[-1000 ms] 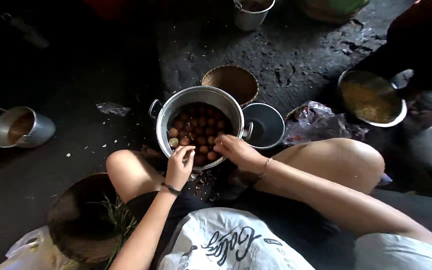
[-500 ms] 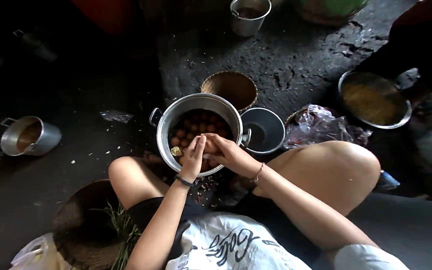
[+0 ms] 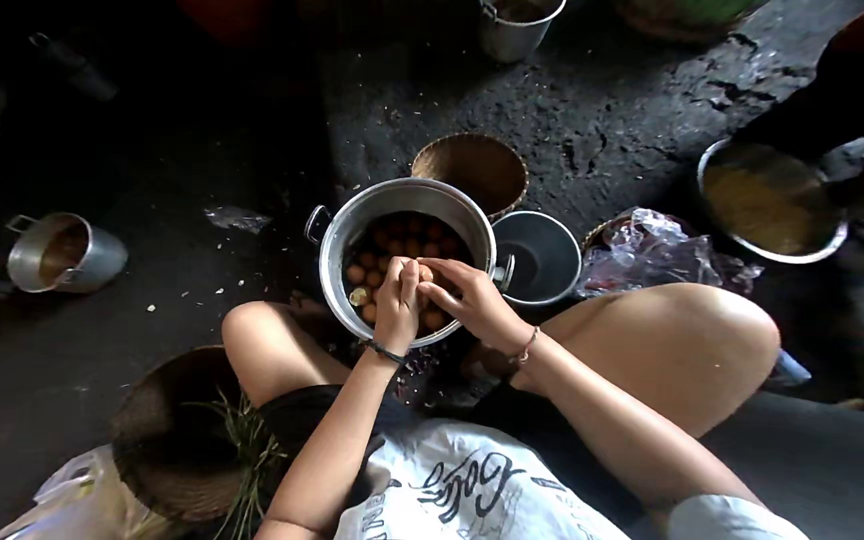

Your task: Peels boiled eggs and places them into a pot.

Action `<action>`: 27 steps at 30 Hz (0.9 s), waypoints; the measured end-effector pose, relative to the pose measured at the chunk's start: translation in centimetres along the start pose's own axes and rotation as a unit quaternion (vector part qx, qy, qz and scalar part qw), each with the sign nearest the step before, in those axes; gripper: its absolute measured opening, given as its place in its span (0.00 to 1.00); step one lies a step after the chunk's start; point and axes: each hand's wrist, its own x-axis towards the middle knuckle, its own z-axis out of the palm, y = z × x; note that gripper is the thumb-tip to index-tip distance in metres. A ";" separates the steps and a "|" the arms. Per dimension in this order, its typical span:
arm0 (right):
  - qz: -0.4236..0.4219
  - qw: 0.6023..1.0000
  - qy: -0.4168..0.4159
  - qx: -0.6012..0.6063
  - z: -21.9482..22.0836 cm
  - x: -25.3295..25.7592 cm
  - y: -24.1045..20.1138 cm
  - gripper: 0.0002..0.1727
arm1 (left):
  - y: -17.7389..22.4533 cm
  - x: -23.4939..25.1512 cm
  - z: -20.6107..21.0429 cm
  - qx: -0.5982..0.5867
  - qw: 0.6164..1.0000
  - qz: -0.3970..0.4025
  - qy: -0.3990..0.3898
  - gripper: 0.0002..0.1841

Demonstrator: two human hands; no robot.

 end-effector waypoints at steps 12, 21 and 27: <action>0.040 0.999 -0.017 0.014 0.8 -0.4 -0.8 0.15 | -0.5 0.1 -1.1 0.107 0.994 0.036 -0.001 0.24; 0.121 0.988 -0.038 0.090 0.9 -0.9 -1.2 0.19 | -1.3 -0.8 -0.6 0.076 0.997 0.010 -0.018 0.22; 0.149 0.985 -0.040 0.075 1.6 -0.7 -0.5 0.19 | -2.5 -0.7 -0.4 0.084 0.996 -0.003 -0.016 0.22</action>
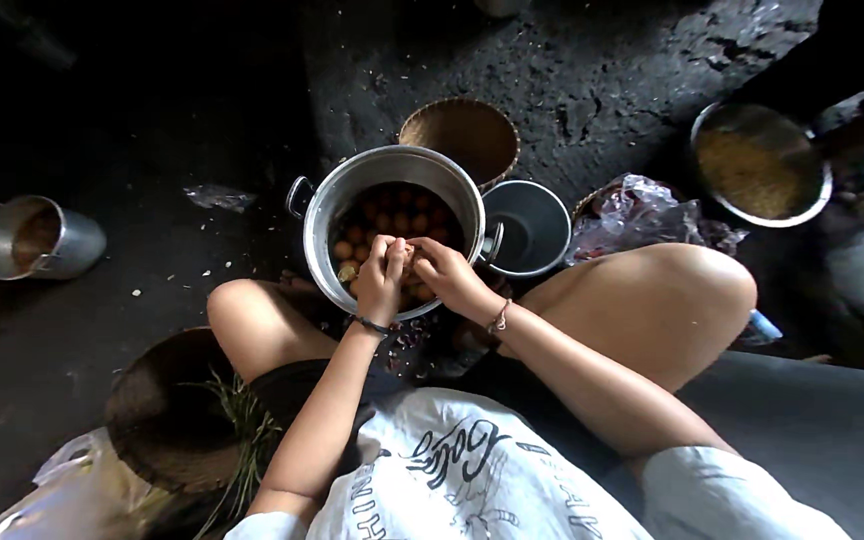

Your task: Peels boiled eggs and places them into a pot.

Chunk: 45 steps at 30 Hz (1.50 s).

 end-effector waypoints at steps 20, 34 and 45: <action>-0.094 0.995 0.032 0.029 0.1 0.7 2.0 0.13 | -0.2 0.1 -1.0 -0.062 0.998 0.007 -0.007 0.28; -0.112 0.987 0.082 -0.083 1.2 0.0 -0.8 0.12 | -0.6 -0.6 -0.7 -0.057 0.997 0.046 0.019 0.29; -0.075 0.996 0.044 -0.031 -0.5 0.7 0.8 0.13 | -1.6 -1.0 -1.4 -0.204 0.976 -0.072 -0.014 0.35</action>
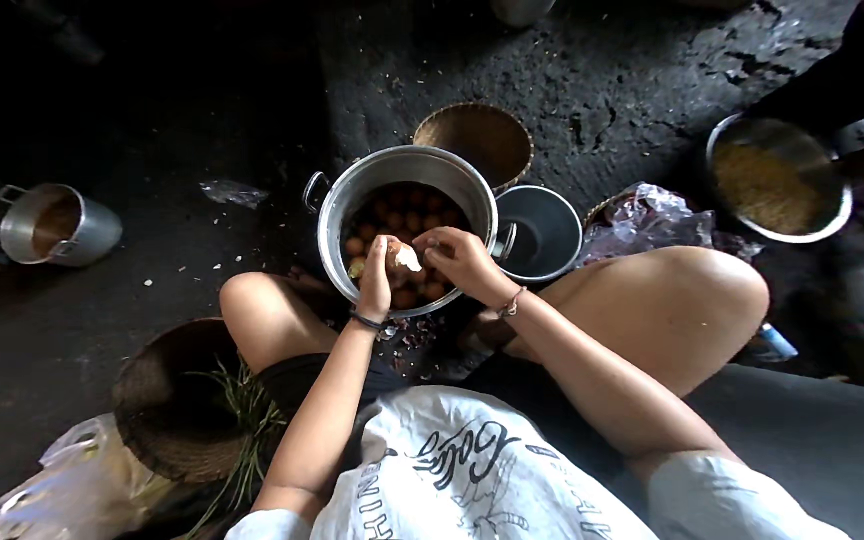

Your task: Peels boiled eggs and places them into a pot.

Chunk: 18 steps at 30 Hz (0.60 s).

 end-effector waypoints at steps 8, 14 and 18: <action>-0.029 0.999 -0.037 0.024 0.1 -0.1 -0.8 0.16 | 1.2 0.0 0.7 0.078 0.997 -0.011 0.014 0.34; -0.078 0.996 -0.024 -0.020 0.5 -0.2 -0.7 0.11 | 2.0 0.3 0.8 0.118 0.992 -0.035 0.021 0.37; -0.103 0.993 -0.049 -0.019 0.4 0.1 -0.9 0.19 | 2.1 0.4 0.1 0.075 0.995 -0.061 -0.017 0.42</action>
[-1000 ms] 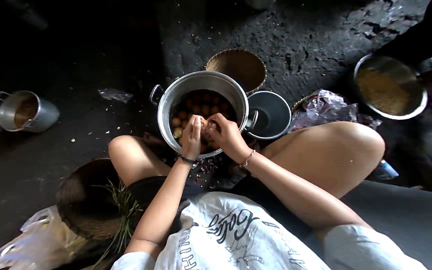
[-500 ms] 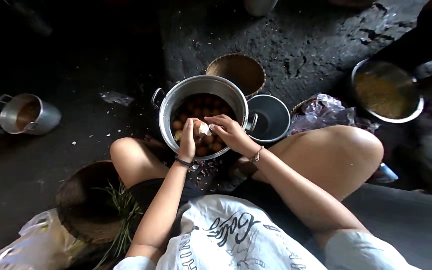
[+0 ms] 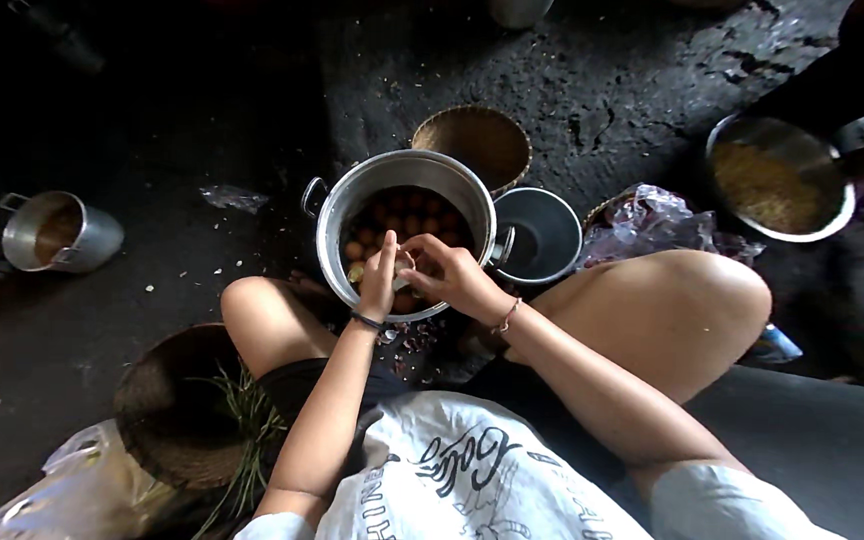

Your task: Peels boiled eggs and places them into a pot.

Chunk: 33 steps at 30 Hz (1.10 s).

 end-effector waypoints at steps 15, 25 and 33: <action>0.005 0.999 0.008 -0.049 0.0 0.5 0.4 0.15 | 1.0 1.3 -0.6 0.025 0.998 -0.036 -0.049 0.45; -0.100 0.985 -0.030 -0.138 -0.9 1.1 0.5 0.08 | 1.6 1.9 -1.4 0.108 0.988 -0.034 -0.105 0.43; 0.109 0.994 0.008 0.014 -0.5 1.3 1.4 0.10 | 0.4 2.2 -1.2 0.048 0.996 0.042 -0.056 0.37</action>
